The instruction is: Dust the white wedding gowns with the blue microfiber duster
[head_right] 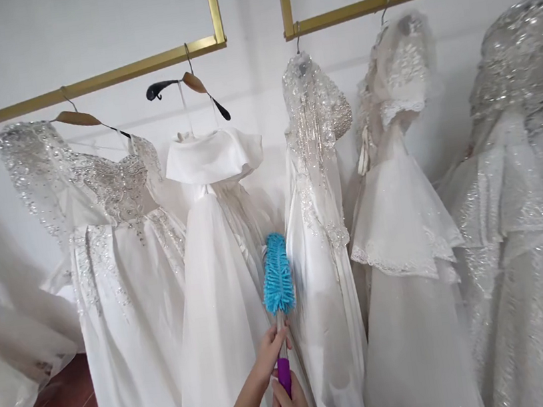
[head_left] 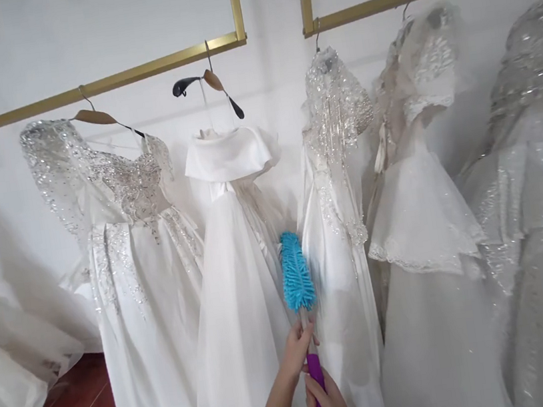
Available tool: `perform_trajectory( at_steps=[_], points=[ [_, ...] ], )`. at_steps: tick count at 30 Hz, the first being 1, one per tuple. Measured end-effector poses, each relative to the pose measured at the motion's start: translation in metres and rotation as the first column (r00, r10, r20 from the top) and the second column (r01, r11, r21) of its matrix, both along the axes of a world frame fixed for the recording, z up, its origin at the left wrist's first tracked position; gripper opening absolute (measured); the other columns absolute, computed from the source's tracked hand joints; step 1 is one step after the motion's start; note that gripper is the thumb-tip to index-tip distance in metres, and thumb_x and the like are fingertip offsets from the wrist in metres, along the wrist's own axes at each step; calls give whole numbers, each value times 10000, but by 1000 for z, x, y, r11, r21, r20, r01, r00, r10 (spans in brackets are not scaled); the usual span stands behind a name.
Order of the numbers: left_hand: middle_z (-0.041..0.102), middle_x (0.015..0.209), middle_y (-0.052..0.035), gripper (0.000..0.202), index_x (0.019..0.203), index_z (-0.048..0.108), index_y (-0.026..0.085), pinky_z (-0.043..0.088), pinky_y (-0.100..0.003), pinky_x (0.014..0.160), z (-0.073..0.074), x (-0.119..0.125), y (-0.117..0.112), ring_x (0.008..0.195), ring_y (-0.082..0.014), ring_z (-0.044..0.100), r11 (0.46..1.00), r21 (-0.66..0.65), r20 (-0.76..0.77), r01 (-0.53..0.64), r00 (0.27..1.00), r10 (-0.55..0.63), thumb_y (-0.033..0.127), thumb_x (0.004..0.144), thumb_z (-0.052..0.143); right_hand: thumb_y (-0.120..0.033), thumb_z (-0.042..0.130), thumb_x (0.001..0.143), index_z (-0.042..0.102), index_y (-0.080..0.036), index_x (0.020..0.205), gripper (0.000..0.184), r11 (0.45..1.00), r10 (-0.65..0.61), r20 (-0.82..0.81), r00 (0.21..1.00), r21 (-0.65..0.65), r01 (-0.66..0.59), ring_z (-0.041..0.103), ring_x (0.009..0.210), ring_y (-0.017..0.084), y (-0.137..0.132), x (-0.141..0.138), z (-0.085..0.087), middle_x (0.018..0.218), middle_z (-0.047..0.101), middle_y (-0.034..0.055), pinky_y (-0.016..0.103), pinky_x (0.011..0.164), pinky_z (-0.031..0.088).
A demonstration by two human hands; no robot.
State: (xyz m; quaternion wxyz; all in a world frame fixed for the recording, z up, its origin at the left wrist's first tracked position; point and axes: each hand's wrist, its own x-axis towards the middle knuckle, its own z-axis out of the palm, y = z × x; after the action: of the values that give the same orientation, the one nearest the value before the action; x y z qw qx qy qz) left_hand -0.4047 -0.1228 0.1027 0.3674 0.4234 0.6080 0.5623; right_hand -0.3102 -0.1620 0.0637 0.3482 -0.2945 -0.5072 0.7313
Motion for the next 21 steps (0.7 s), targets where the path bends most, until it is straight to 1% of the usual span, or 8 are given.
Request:
perform_trajectory(
  at_steps=[2, 5, 7, 8, 11, 15, 18, 21],
  points=[
    [503, 630, 44, 722, 1173, 539, 136, 273, -265, 539, 29, -7, -13, 512, -89, 350, 997, 66, -20, 27, 999, -26, 698, 723, 491, -725, 486, 668, 474, -111, 1045, 721, 998, -26, 4, 1000, 49, 26, 350, 228, 44, -14, -10, 20, 283, 410, -145, 144, 271, 229],
    [488, 613, 52, 711, 1218, 510, 137, 300, -256, 544, 70, -14, -37, 528, -92, 383, 984, 138, -26, 113, 994, -111, 664, 741, 507, -732, 457, 677, 451, -142, 1122, 739, 988, -100, 12, 995, 118, 98, 309, 240, 35, -38, -19, 48, 320, 370, -164, 151, 276, 233],
    [501, 614, 51, 676, 1240, 488, 154, 309, -248, 537, 88, -18, -54, 528, -90, 396, 968, 171, -36, 183, 983, -179, 636, 767, 502, -720, 434, 700, 452, -164, 1117, 695, 978, -138, 35, 990, 160, 131, 273, 242, 32, -55, -24, 59, 329, 345, -169, 160, 276, 230],
    [512, 615, 49, 657, 1249, 479, 161, 313, -244, 536, 93, -19, -62, 531, -90, 405, 957, 192, -48, 218, 976, -213, 621, 781, 499, -702, 422, 720, 451, -176, 1113, 657, 973, -154, 60, 986, 184, 140, 265, 245, 34, -63, -25, 60, 330, 333, -171, 164, 277, 235],
    [530, 608, 43, 618, 1258, 472, 163, 335, -242, 556, 93, -23, -86, 551, -93, 434, 924, 259, -88, 283, 959, -269, 588, 809, 489, -630, 396, 775, 434, -200, 1109, 546, 955, -203, 166, 965, 253, 157, 279, 252, 43, -84, -29, 52, 340, 315, -173, 171, 285, 260],
    [524, 603, 45, 613, 1257, 471, 165, 340, -242, 554, 74, -29, -109, 553, -97, 442, 926, 293, -77, 238, 971, -225, 590, 816, 477, -526, 398, 804, 410, -188, 1127, 467, 945, -206, 209, 956, 298, 138, 260, 255, 36, -105, -30, 37, 371, 306, -174, 164, 270, 257],
    [505, 583, 54, 637, 1239, 472, 148, 349, -248, 555, 65, -36, -120, 542, -103, 431, 934, 331, -37, 135, 991, -130, 613, 804, 468, -413, 395, 823, 402, -184, 1134, 386, 937, -185, 236, 954, 336, 98, 271, 275, 34, -115, -31, 45, 431, 305, -165, 165, 265, 265],
    [504, 578, 57, 627, 1241, 460, 133, 365, -255, 588, 67, -44, -129, 558, -111, 445, 923, 381, -14, 53, 999, -51, 591, 813, 468, -307, 408, 824, 458, -199, 1020, 229, 923, -131, 230, 964, 383, 34, 286, 300, 24, -121, -32, 62, 479, 299, -155, 148, 261, 272]
  ],
)
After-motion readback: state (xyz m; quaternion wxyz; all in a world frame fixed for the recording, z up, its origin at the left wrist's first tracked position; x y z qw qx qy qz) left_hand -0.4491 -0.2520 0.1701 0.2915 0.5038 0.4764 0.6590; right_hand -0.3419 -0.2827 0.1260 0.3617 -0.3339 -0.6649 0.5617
